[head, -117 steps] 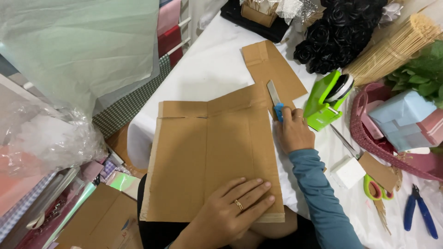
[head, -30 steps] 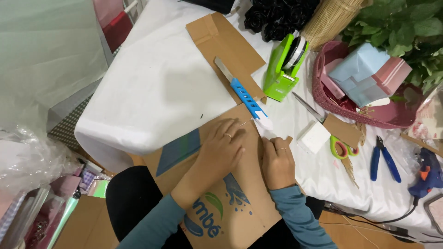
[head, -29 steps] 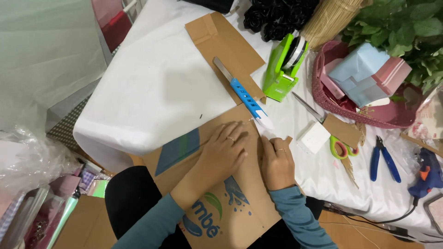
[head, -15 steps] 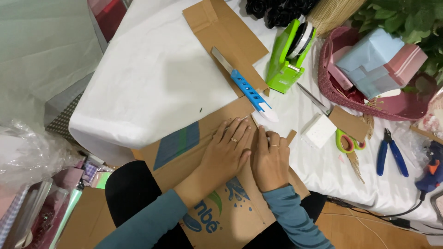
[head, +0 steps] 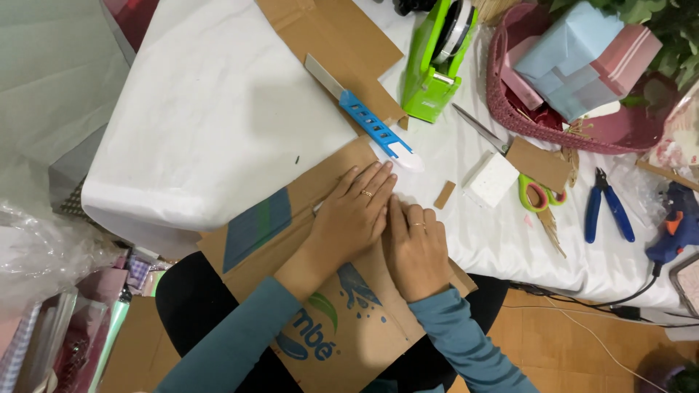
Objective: Assembling a cardboard structure by cutting with a utility knife and bonding with a hot glue gun.
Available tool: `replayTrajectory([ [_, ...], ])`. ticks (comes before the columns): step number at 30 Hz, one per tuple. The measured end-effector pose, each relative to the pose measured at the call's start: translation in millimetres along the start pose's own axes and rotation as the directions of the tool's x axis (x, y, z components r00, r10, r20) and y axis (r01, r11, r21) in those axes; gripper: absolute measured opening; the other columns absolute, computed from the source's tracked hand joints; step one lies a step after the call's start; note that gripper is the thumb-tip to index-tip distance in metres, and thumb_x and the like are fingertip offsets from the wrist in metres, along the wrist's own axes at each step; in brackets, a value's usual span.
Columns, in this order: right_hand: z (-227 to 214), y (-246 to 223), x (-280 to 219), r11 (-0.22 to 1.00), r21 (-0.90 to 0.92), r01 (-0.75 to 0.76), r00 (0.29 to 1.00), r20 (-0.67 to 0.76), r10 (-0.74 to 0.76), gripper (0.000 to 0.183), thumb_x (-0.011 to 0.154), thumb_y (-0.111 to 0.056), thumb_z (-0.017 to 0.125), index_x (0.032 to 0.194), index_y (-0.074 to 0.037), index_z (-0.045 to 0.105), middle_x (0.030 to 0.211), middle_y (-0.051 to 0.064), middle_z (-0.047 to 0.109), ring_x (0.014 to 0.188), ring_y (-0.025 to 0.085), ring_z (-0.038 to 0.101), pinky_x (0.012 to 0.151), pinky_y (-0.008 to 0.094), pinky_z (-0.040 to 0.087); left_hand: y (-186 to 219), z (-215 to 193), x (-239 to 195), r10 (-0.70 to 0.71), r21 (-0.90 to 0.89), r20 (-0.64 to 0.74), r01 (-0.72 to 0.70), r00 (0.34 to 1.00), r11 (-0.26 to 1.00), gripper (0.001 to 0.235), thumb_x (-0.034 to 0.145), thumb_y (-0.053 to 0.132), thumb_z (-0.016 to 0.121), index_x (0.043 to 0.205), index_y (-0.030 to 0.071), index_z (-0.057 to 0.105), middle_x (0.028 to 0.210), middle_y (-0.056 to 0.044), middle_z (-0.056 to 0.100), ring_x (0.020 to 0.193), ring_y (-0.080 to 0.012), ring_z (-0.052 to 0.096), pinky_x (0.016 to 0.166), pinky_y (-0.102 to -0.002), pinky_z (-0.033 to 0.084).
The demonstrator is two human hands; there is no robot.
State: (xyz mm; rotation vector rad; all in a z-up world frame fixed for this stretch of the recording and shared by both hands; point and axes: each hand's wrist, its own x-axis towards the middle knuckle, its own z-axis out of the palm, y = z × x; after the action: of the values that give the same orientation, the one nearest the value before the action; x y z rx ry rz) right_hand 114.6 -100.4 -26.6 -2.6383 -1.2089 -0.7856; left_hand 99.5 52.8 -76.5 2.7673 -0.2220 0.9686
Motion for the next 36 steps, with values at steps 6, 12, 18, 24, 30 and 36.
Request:
replayTrajectory([
  [6, -23.2, 40.7, -55.0, 0.978, 0.191, -0.083, 0.991, 0.122, 0.06, 0.044, 0.097, 0.013, 0.05, 0.136, 0.001, 0.064, 0.093, 0.013, 0.05, 0.079, 0.034, 0.048, 0.075, 0.045, 0.048, 4.7, -29.7, 10.5, 0.002, -0.037, 0.043, 0.0, 0.999, 0.999, 0.044, 0.096, 0.016, 0.057, 0.137, 0.004, 0.064, 0.151, -0.014, 0.056, 0.142, -0.0263, 0.05, 0.12, -0.043, 0.037],
  [12, -34.5, 48.4, -100.5, 0.986, 0.146, -0.076, 0.993, 0.1, 0.062, 0.045, 0.098, 0.015, 0.052, 0.138, -0.001, 0.064, 0.096, 0.011, 0.053, 0.077, 0.03, 0.048, 0.071, 0.043, 0.047, 4.0, -31.3, 11.5, 0.017, -0.097, 0.009, -0.016, 1.0, 0.995, 0.043, 0.089, 0.01, 0.062, 0.13, 0.014, 0.071, 0.147, -0.017, 0.058, 0.138, -0.0304, 0.053, 0.118, -0.047, 0.04],
  [18, -49.4, 41.4, -126.3, 0.902, 0.367, -0.226, 0.97, 0.167, 0.175, 0.046, 0.098, 0.008, 0.055, 0.143, 0.0, 0.057, 0.123, 0.022, 0.058, 0.118, 0.036, 0.059, 0.105, 0.043, 0.052, 3.6, -29.2, 11.0, 0.012, -0.119, -0.021, -0.014, 1.0, 0.993, 0.042, 0.09, 0.008, 0.06, 0.13, 0.012, 0.071, 0.146, -0.017, 0.06, 0.136, -0.0312, 0.055, 0.116, -0.048, 0.042],
  [24, -59.2, 54.2, -133.9, 0.585, 0.605, -0.541, 0.837, 0.316, 0.447, 0.032, 0.097, -0.013, 0.061, 0.125, -0.003, 0.072, 0.117, 0.014, 0.068, 0.112, 0.023, 0.066, 0.104, 0.033, 0.051, 3.5, -28.7, 9.3, 0.02, -0.128, -0.019, -0.022, 1.0, 0.992, 0.042, 0.091, 0.009, 0.06, 0.133, 0.01, 0.07, 0.147, -0.019, 0.058, 0.137, -0.0324, 0.055, 0.116, -0.049, 0.042],
  [30, -32.1, 93.6, -146.1, -0.43, 0.533, -0.729, 0.368, 0.834, 0.411, 0.064, 0.108, -0.041, 0.04, 0.122, 0.017, 0.066, 0.084, 0.031, 0.066, 0.071, 0.034, 0.063, 0.063, 0.042, 0.052, 1.6, -41.9, 13.3, 0.09, -0.14, -0.003, -0.089, 0.996, 0.986, 0.039, 0.09, 0.007, 0.06, 0.127, 0.01, 0.069, 0.145, -0.02, 0.058, 0.138, -0.034, 0.052, 0.118, -0.048, 0.041],
  [36, 2.7, 108.3, -163.4, -0.428, 0.416, -0.802, 0.403, 0.907, 0.125, 0.033, 0.099, -0.032, 0.062, 0.09, 0.0, 0.063, 0.06, 0.014, 0.062, 0.053, 0.022, 0.068, 0.043, 0.03, 0.048, 0.4, -35.0, 8.8, 0.064, -0.156, 0.064, -0.053, 0.996, 0.986, 0.039, 0.092, 0.01, 0.059, 0.129, 0.012, 0.068, 0.148, -0.018, 0.057, 0.14, -0.0315, 0.05, 0.12, -0.049, 0.037],
])
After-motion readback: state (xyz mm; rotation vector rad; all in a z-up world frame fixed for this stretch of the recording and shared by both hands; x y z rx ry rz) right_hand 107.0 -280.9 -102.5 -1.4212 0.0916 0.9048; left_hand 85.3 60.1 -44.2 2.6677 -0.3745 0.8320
